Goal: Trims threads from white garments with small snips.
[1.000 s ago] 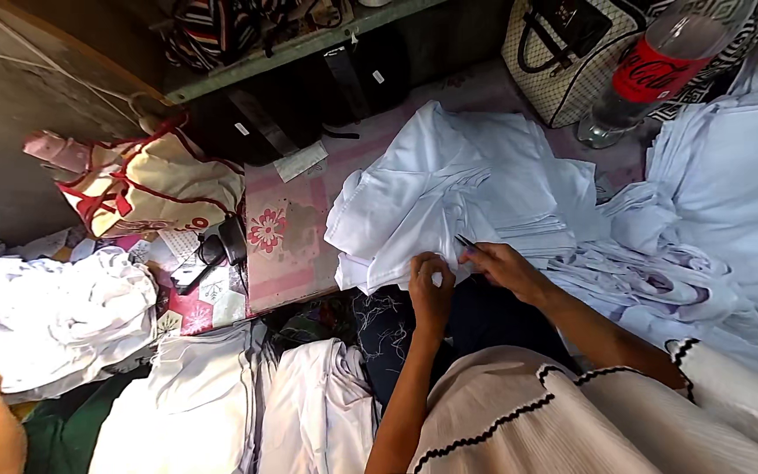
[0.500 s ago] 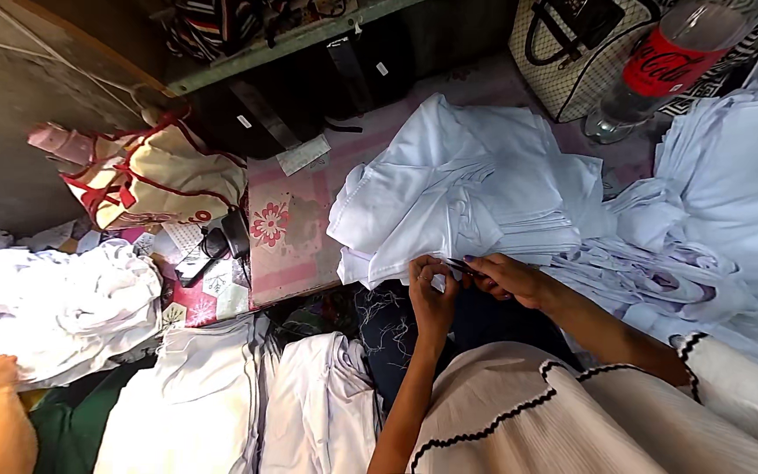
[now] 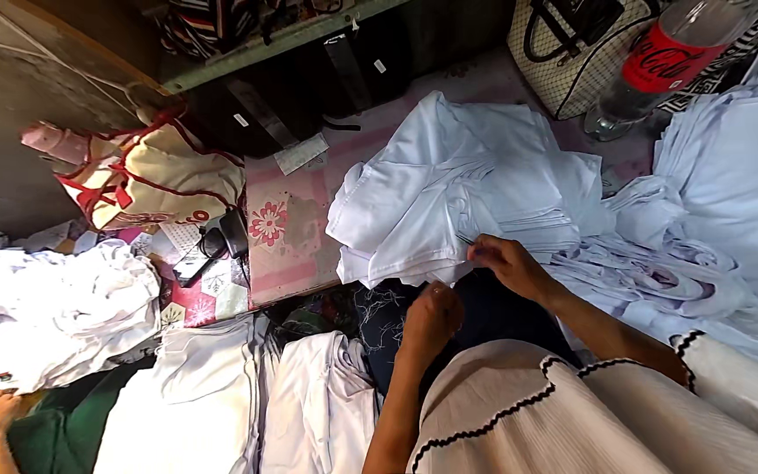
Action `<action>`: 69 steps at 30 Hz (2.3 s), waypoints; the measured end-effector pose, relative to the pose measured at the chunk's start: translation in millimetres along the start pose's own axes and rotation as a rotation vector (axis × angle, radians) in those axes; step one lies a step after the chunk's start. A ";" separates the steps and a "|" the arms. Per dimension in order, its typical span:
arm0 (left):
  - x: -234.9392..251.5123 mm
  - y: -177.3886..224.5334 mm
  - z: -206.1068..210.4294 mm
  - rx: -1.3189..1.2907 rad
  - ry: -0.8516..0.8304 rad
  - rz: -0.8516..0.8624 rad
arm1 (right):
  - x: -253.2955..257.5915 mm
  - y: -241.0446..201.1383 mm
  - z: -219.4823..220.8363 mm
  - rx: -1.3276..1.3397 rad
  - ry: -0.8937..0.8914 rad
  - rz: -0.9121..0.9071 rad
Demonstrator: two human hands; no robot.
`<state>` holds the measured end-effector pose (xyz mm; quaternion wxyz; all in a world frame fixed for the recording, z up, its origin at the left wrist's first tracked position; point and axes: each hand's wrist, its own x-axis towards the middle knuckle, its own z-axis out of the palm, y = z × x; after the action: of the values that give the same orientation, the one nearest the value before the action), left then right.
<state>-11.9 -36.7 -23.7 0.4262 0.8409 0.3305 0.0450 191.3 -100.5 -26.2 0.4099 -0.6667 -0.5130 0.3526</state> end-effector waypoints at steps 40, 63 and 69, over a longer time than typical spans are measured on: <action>35.7 -6.1 -0.8 -0.472 0.662 0.146 | 30.8 -19.1 19.6 0.287 0.012 0.118; 16.1 -9.7 -1.8 -0.225 0.560 0.045 | 14.8 -18.8 0.8 -0.175 -0.135 0.011; 41.5 3.9 -2.5 -0.034 0.575 -0.020 | 18.8 -13.9 18.7 -0.385 0.161 -0.195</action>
<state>21.5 -11.9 -27.8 0.3295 0.7831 0.4453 0.2827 173.4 -76.9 -22.2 0.3466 -0.7059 -0.5986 0.1525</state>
